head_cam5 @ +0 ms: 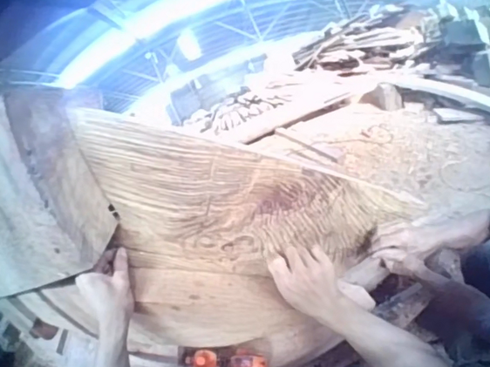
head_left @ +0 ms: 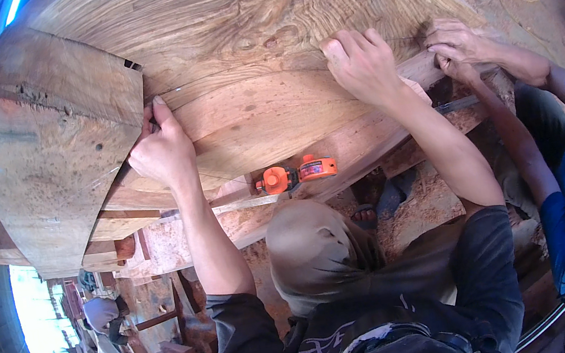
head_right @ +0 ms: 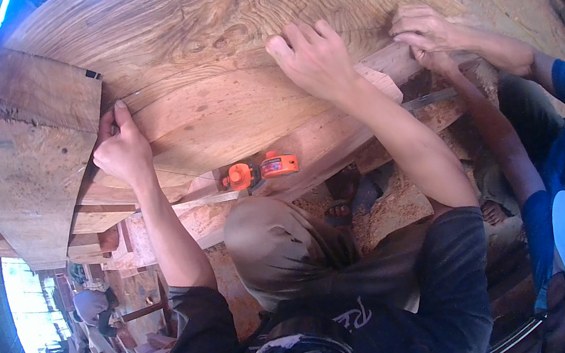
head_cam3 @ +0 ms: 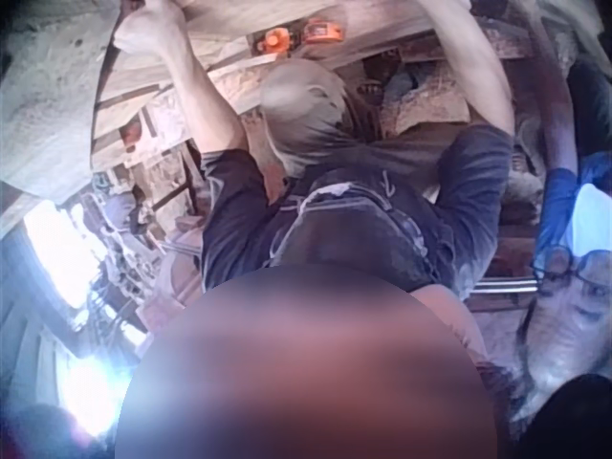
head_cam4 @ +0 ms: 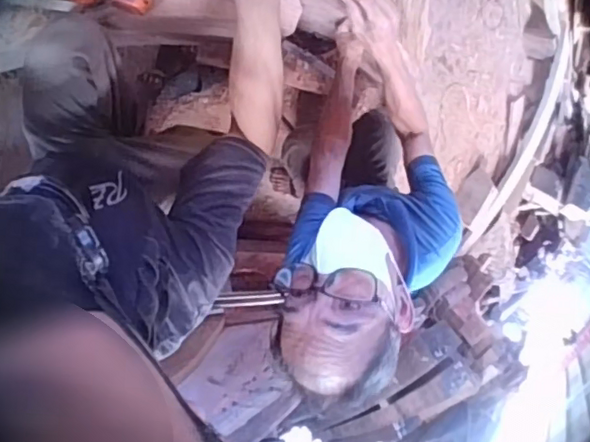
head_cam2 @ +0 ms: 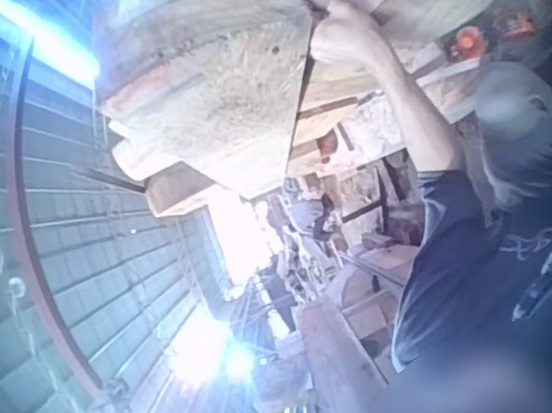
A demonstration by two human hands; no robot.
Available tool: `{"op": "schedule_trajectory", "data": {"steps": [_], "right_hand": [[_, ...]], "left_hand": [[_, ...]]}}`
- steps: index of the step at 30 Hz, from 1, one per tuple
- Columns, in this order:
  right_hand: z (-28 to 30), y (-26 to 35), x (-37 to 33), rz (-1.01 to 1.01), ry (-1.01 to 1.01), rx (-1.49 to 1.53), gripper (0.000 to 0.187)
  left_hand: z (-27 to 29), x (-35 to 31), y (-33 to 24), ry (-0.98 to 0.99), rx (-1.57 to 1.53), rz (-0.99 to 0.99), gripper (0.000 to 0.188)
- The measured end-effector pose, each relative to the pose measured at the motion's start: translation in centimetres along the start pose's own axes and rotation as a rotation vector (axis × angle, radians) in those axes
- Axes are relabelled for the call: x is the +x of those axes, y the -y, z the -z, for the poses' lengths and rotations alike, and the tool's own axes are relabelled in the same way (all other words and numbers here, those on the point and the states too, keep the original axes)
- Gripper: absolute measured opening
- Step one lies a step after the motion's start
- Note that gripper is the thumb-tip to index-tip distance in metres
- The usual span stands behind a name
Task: The person measures and positions curved wooden planks against a large wooden structure using a tape measure and metal guides. They align the planks with a coworker's assistance and adjust the fit repeatedly.
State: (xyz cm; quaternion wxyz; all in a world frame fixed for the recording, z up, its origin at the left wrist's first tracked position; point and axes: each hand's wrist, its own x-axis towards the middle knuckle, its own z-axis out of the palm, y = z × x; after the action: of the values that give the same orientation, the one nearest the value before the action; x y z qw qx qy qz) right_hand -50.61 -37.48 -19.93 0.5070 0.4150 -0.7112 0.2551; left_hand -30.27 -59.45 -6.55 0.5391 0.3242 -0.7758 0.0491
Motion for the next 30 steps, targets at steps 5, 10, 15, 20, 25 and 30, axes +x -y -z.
{"op": "schedule_trajectory", "data": {"steps": [5,10,15,20,25,30], "right_hand": [[1.8,0.1,-0.3,-0.008,0.042,0.031,0.009],[3.4,0.5,-0.1,-0.01,0.019,0.072,0.009],[5.3,1.7,-0.6,0.019,-0.015,0.134,0.01],[6.5,2.1,-1.5,0.021,0.073,0.22,0.019],[7.6,2.3,-2.0,0.063,0.288,0.333,0.022],[8.3,3.3,-3.2,-0.04,0.657,0.553,0.035]], "left_hand": [[0.0,0.1,0.2,-0.002,0.036,-0.023,0.042],[-0.2,0.1,0.5,0.002,0.012,-0.005,0.043],[-0.3,0.2,0.7,-0.023,0.038,-0.026,0.039],[-0.5,0.0,0.9,-0.024,0.06,-0.033,0.037],[-0.9,0.1,1.5,-0.034,0.078,-0.071,0.037],[1.0,-0.5,1.5,-0.05,-0.016,-0.319,0.027]]}}
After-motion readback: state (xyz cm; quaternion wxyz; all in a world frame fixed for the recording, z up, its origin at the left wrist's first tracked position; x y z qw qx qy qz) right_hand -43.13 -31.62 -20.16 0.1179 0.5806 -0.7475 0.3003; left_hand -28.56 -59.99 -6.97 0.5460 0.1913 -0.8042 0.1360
